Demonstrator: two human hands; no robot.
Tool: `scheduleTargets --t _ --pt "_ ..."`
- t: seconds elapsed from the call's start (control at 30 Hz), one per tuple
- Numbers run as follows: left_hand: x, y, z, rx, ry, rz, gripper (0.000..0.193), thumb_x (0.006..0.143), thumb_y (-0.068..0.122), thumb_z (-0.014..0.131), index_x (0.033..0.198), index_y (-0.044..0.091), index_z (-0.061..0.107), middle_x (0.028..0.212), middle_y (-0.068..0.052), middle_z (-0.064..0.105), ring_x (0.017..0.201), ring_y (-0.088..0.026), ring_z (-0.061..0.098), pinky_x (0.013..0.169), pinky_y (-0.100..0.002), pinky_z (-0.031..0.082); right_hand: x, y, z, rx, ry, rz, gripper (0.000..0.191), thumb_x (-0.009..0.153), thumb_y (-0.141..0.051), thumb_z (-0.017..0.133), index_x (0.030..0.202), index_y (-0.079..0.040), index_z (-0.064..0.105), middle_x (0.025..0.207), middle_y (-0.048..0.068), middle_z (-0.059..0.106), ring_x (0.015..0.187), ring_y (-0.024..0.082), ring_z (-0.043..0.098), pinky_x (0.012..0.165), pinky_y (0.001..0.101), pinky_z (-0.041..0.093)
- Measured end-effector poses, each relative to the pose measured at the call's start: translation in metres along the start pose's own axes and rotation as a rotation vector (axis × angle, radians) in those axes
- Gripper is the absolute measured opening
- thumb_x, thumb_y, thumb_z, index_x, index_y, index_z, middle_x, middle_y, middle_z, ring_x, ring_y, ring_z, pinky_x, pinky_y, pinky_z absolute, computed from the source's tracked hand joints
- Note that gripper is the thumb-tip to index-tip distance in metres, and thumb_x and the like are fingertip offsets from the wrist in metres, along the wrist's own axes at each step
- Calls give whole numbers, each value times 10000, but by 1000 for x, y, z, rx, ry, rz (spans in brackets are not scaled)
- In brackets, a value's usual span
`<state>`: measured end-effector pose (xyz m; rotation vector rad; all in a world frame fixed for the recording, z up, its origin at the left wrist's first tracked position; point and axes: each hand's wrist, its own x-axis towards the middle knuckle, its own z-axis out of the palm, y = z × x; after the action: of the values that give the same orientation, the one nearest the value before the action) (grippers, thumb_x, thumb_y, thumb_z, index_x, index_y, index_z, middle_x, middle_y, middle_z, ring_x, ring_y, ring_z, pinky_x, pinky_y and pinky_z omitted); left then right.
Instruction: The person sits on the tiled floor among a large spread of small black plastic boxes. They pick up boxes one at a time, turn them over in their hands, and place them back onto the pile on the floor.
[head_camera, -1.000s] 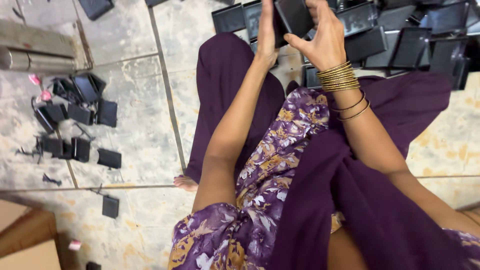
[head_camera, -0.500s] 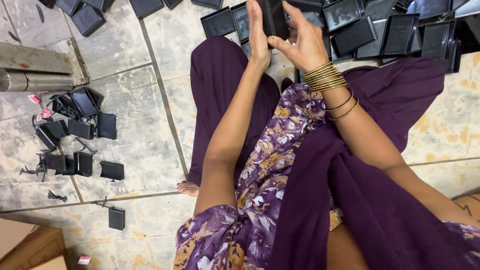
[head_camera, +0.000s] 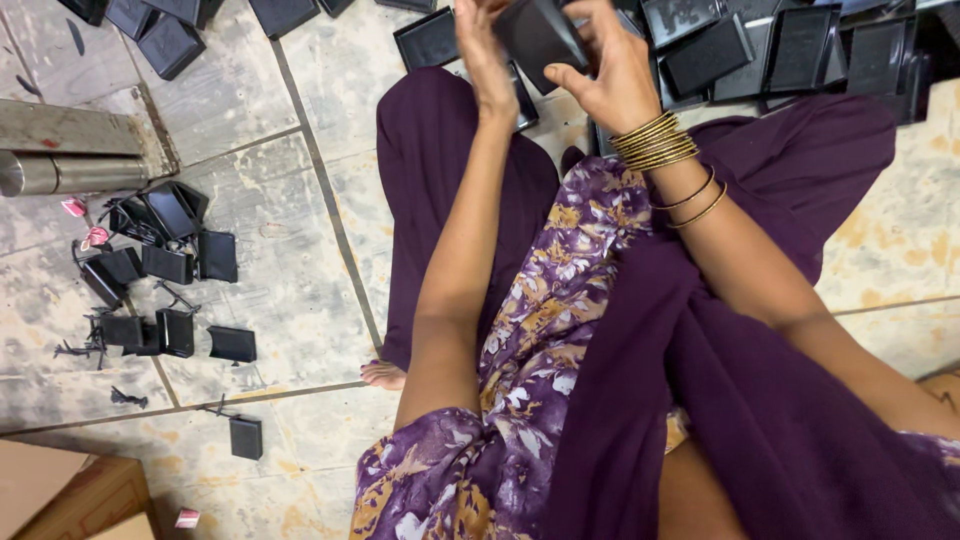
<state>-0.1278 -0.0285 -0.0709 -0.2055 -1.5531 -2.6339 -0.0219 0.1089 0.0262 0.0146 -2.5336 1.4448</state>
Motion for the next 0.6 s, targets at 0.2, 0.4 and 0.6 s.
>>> scheduleTargets --t 0.2,0.4,0.6 --pt "-1 12 -8 523 162 187 614 1085 391 335 683 -28 538 595 -86 568 563 -222 543 652 -383 432 -16 -29 8 -184 21 -254 408 842 -57 849 1180 -10 625 1060 167 648 968 352 643 838 426 537" --pt "1 18 -9 495 154 83 723 1135 495 281 632 -4 427 555 -73 414 536 -194 381 597 -394 341 -37 -40 23 -119 22 -56 350 951 -68 820 1207 4 592 951 173 658 880 337 668 778 427 523" --pt "-10 4 13 778 -100 -85 752 1069 579 220 696 55 610 589 -51 549 553 -155 538 616 -346 403 -57 18 7 133 15 236 362 904 -88 827 1180 -7 606 916 131 726 812 192 722 736 337 568"
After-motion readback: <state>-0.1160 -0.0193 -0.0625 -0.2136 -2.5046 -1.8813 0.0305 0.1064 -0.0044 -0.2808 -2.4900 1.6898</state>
